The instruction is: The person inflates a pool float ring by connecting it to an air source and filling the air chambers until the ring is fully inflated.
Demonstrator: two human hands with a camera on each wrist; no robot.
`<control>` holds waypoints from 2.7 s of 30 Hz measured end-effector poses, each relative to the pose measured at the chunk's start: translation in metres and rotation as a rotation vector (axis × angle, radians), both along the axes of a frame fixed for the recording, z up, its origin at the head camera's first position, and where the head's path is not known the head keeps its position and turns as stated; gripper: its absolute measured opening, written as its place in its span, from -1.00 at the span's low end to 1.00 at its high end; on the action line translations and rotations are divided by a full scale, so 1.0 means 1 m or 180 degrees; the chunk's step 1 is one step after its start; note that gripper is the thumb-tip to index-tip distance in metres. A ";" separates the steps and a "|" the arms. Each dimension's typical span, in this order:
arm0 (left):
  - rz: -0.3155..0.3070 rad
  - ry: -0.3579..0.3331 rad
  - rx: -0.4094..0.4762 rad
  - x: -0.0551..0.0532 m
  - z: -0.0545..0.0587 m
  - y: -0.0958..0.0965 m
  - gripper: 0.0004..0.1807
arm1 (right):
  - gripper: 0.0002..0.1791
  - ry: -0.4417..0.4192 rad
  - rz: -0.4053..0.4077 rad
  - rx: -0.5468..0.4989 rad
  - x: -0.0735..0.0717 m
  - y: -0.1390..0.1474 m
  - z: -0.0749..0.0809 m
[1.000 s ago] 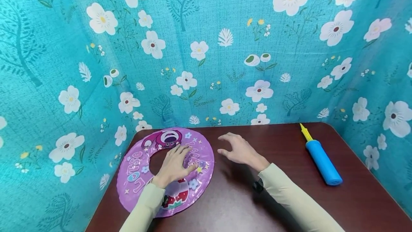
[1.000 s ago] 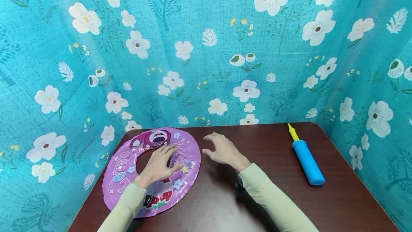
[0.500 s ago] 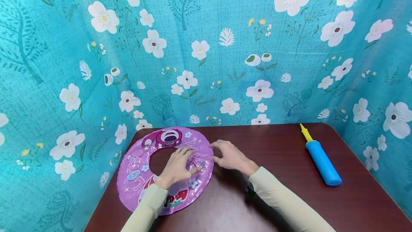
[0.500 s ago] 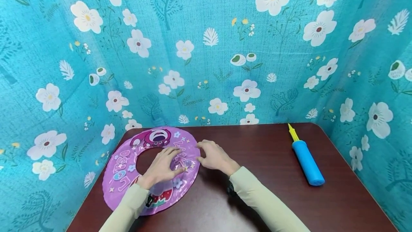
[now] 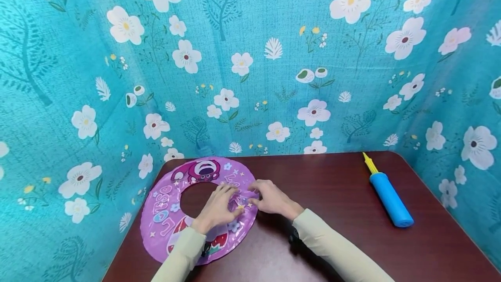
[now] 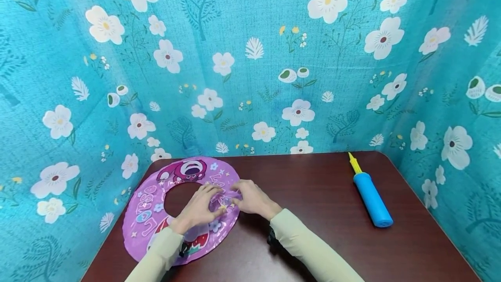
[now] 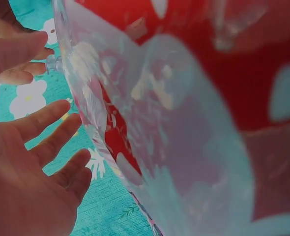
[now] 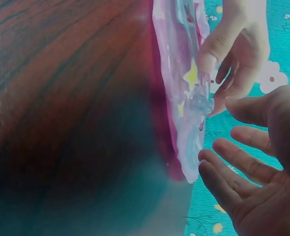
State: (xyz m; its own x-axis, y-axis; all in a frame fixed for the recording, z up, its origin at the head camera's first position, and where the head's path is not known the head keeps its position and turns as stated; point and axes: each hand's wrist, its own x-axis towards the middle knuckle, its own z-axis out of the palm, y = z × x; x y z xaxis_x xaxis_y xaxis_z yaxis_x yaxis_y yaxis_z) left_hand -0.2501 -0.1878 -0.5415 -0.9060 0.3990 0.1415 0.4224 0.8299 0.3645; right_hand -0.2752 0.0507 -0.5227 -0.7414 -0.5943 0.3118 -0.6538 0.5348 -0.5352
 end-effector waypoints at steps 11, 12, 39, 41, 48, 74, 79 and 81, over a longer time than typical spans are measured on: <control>-0.0054 0.0121 0.0163 0.000 -0.003 0.003 -0.43 | -0.77 -0.0035 0.0045 0.0013 0.000 -0.012 -0.011; -0.0066 0.0154 0.0172 -0.001 -0.003 0.004 -0.45 | -0.79 -0.0020 0.0039 0.0015 -0.001 -0.013 -0.012; -0.0041 0.0083 0.0107 -0.012 -0.008 0.013 -0.83 | -0.93 -0.0172 -0.0090 -0.0078 -0.010 -0.021 -0.028; -0.0048 0.0047 0.0113 -0.012 -0.008 0.013 -0.84 | -0.92 -0.0163 -0.0103 -0.0058 -0.010 -0.021 -0.028; -0.0043 -0.0022 0.0132 -0.012 -0.005 0.014 -0.86 | -0.89 -0.0197 -0.0135 0.0011 -0.011 -0.020 -0.028; -0.0005 -0.0108 0.0071 -0.011 -0.005 0.014 -0.84 | -0.88 -0.0148 -0.0115 0.0083 -0.011 -0.010 -0.027; 0.0014 -0.0190 0.0124 -0.011 -0.006 0.012 -0.82 | -0.89 -0.0104 -0.0052 0.0069 -0.008 -0.005 -0.025; 0.0025 -0.0226 0.0179 -0.011 -0.006 0.012 -0.81 | -0.89 -0.0081 -0.0011 0.0039 -0.005 -0.004 -0.024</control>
